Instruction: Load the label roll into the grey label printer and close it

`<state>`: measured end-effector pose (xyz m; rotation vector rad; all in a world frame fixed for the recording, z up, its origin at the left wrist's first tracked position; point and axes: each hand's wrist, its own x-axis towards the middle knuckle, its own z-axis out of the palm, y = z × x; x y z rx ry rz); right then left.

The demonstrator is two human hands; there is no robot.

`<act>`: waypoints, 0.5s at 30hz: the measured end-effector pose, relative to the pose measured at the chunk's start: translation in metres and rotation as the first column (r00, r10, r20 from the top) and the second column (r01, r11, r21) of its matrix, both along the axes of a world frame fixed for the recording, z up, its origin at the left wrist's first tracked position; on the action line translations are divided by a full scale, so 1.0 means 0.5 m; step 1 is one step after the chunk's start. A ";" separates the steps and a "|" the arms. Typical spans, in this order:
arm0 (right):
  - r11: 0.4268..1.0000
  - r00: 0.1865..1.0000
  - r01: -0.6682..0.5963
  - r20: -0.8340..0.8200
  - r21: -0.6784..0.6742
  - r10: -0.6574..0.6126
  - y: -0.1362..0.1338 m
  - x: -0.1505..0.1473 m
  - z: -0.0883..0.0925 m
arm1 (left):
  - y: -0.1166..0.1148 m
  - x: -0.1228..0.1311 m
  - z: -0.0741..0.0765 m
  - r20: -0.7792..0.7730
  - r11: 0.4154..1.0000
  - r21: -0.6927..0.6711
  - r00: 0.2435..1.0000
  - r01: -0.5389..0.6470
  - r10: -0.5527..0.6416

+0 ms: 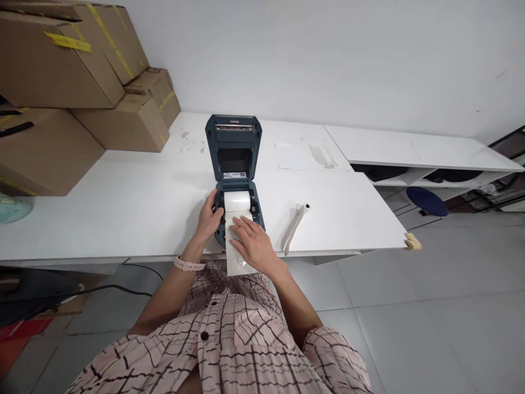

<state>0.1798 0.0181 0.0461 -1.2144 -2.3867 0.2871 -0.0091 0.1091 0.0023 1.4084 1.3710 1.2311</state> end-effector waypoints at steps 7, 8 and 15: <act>1.000 1.000 -0.013 0.007 -0.014 0.013 -0.002 0.004 0.001 | -0.003 0.001 -0.002 0.023 1.000 -0.001 1.000 0.004 -0.004; 1.000 1.000 -0.018 0.009 -0.016 0.018 -0.002 0.005 0.002 | -0.004 0.001 -0.001 0.026 1.000 -0.004 1.000 0.006 -0.006; 0.999 1.000 -0.026 -0.014 -0.035 0.025 -0.004 0.005 0.002 | -0.018 0.009 0.025 0.104 0.999 -0.048 0.995 0.007 -0.002</act>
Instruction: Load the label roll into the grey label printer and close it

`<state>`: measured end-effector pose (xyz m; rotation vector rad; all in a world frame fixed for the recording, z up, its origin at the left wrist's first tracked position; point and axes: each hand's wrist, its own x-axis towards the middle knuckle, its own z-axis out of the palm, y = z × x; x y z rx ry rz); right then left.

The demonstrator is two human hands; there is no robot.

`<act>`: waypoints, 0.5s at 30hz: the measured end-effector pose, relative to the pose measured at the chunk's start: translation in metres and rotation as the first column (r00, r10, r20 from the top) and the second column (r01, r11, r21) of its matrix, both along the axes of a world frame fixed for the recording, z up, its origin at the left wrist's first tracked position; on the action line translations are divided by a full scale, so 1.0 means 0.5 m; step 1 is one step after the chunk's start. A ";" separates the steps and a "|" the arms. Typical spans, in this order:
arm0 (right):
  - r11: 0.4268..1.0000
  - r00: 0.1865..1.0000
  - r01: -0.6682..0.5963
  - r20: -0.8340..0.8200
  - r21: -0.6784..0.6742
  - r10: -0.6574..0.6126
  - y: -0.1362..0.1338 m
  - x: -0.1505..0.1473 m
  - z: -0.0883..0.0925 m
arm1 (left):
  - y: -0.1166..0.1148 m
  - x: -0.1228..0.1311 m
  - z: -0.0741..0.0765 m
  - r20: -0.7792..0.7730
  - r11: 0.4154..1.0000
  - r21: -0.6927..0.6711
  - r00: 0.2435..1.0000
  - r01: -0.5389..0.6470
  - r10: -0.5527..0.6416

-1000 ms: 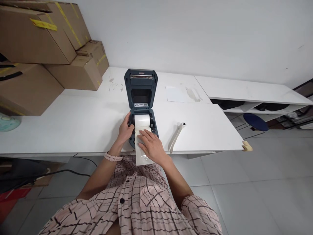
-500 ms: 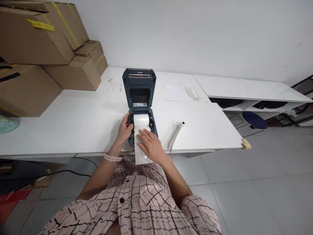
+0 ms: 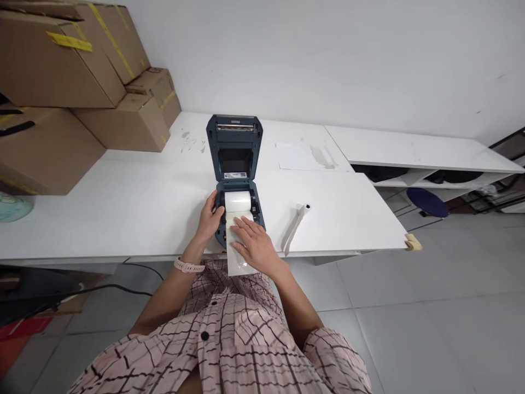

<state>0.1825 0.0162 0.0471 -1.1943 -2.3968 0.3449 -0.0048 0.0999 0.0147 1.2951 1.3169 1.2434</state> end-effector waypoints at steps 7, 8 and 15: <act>0.986 0.981 -0.075 -0.189 -0.147 0.047 0.012 0.028 0.027 | -0.125 0.016 0.016 0.078 0.981 -0.182 0.996 0.065 -0.052; 0.985 0.962 -0.068 -0.272 -0.161 0.022 0.025 0.039 0.041 | -0.143 0.018 0.012 0.098 0.975 -0.207 0.993 0.084 -0.064; 0.982 0.707 0.169 -0.685 -0.080 -0.177 0.312 0.078 0.160 | -0.189 0.022 -0.011 0.195 0.969 -0.216 0.978 0.118 -0.075</act>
